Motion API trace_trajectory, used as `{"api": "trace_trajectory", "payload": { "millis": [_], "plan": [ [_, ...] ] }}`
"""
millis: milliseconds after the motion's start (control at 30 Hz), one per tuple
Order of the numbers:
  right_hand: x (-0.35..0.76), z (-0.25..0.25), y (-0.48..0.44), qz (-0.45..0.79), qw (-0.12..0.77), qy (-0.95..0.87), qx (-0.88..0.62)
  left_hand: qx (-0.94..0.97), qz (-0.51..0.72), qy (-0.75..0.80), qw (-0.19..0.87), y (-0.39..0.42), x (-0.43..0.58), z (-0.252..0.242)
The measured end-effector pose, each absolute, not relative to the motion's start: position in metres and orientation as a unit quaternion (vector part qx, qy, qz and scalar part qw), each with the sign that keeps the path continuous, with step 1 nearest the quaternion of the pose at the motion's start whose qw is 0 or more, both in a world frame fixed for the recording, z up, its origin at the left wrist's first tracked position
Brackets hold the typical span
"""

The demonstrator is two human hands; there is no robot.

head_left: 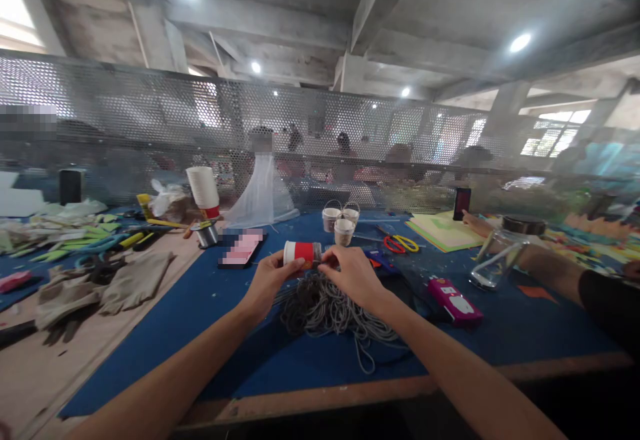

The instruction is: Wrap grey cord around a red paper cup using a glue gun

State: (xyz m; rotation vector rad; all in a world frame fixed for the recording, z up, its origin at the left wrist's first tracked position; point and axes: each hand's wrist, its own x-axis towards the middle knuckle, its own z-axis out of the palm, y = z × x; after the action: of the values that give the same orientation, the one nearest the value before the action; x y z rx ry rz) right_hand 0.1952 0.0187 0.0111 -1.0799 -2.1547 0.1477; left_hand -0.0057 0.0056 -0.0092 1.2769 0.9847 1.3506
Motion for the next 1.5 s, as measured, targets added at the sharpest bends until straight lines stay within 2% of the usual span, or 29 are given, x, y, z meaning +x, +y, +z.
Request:
{"api": "trace_trajectory", "payload": {
  "millis": [300,633,1500],
  "plan": [
    [0.1966,0.0021,0.0206,0.039,0.407,-0.821,-0.399,0.534,0.559,0.415,0.481,0.0067,-0.0055,-0.0086],
    [0.1985,0.0030,0.0164,-0.023,0.412,-0.837,-0.359,0.575,0.531,0.437,0.443,0.0041,-0.0005,-0.0053],
    [0.2045,0.0065,0.0226,-0.021,0.428,-0.823,-0.372,0.602,0.508,0.430,0.442,-0.0005,0.0023,-0.0052]
  ]
}}
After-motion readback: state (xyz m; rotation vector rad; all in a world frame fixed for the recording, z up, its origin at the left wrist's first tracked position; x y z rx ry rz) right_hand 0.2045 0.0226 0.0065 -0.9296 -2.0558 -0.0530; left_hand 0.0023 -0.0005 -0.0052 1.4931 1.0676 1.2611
